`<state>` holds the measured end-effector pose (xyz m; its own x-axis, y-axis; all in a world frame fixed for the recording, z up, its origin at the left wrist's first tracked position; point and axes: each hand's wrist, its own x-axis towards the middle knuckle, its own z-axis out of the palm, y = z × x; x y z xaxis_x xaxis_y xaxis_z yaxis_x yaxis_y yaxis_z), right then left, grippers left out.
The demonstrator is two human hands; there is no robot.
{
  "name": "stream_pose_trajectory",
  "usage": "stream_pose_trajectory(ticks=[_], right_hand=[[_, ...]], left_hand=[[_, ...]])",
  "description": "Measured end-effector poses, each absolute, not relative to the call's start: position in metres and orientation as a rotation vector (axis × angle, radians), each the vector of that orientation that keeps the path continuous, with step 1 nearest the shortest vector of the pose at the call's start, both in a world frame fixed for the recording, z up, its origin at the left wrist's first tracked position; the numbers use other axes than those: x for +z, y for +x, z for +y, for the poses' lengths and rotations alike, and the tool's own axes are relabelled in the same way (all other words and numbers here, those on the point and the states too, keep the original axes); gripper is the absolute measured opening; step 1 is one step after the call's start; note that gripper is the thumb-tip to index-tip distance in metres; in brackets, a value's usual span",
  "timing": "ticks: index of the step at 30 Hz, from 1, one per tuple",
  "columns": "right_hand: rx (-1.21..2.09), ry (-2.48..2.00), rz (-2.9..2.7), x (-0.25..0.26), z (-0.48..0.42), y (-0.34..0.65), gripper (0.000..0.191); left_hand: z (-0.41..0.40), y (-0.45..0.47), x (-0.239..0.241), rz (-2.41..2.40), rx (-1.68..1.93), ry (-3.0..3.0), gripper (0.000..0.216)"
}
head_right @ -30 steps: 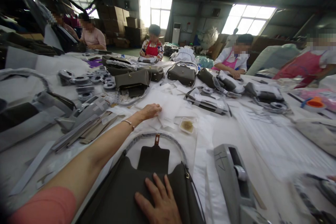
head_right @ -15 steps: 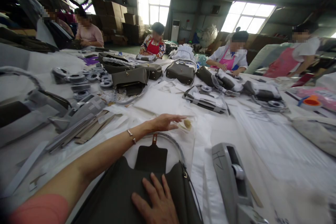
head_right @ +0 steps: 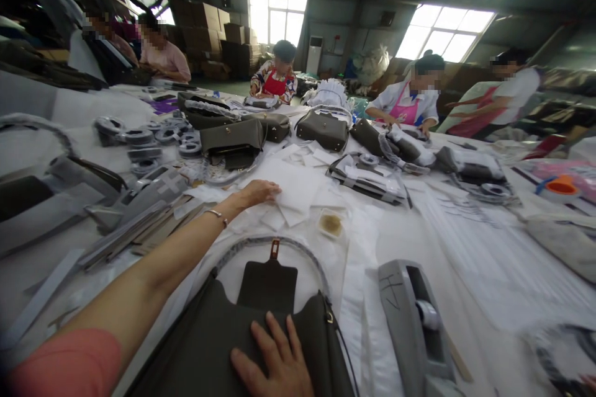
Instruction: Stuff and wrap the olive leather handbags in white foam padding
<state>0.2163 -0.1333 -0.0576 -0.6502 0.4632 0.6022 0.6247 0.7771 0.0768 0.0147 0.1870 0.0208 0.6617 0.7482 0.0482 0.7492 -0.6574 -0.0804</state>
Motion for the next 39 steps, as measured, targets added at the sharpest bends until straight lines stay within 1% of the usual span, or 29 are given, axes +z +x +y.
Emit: stream_pose_trajectory(ticks=[5,9,13,16,17,20,22,24,26,28,31,34,37,39], right_hand=[[-0.373,-0.808,-2.392,-0.056,-0.133,0.216,0.039],[-0.359,-0.811,-2.399,-0.057,-0.132,0.217,0.038],[-0.316,-0.806,-2.427,-0.057,-0.133,0.219,0.044],[-0.281,-0.801,-2.438,-0.056,-0.133,0.219,0.050],[-0.280,-0.800,-2.435,-0.056,-0.133,0.219,0.050],[-0.302,-0.790,-2.426,-0.059,-0.131,0.219,0.049],[-0.303,-0.783,-2.431,-0.062,-0.130,0.219,0.049],[-0.225,-0.790,-2.462,-0.062,-0.131,0.220,0.057],[-0.059,-0.857,-2.485,-0.057,-0.135,0.219,0.072],[0.163,-0.988,-2.493,-0.046,-0.143,0.217,0.080],[0.464,-1.146,-2.500,-0.022,-0.153,0.213,0.076],[0.581,-1.177,-2.495,-0.006,-0.156,0.210,0.072],[0.564,-1.165,-2.454,-0.005,-0.156,0.208,0.067],[0.596,-1.157,-2.390,-0.011,-0.156,0.209,0.065]], left_hand=[[0.190,0.022,0.018,-1.198,0.061,-2.780,0.017],[0.190,0.026,0.017,-1.195,0.090,-2.791,0.021],[0.194,0.025,0.021,-1.229,0.127,-2.815,0.023],[0.198,0.023,0.027,-1.298,0.169,-2.820,0.016],[0.198,0.024,0.029,-1.328,0.179,-2.817,0.017],[0.195,0.025,0.039,-1.423,0.159,-2.778,0.029],[0.188,0.026,0.050,-1.493,0.096,-2.712,0.031],[0.178,0.026,0.064,-1.560,0.000,-2.613,0.031],[0.164,0.023,0.084,-1.592,-0.114,-2.508,0.027],[0.145,0.018,0.107,-1.564,-0.219,-2.428,0.021],[0.102,0.013,0.143,-1.442,-0.312,-2.381,0.030],[0.032,0.015,0.162,-1.265,-0.341,-2.370,0.031],[-0.059,0.021,0.149,-1.126,-0.251,-2.464,0.030],[-0.116,0.025,0.123,-0.944,-0.166,-2.618,0.016]])
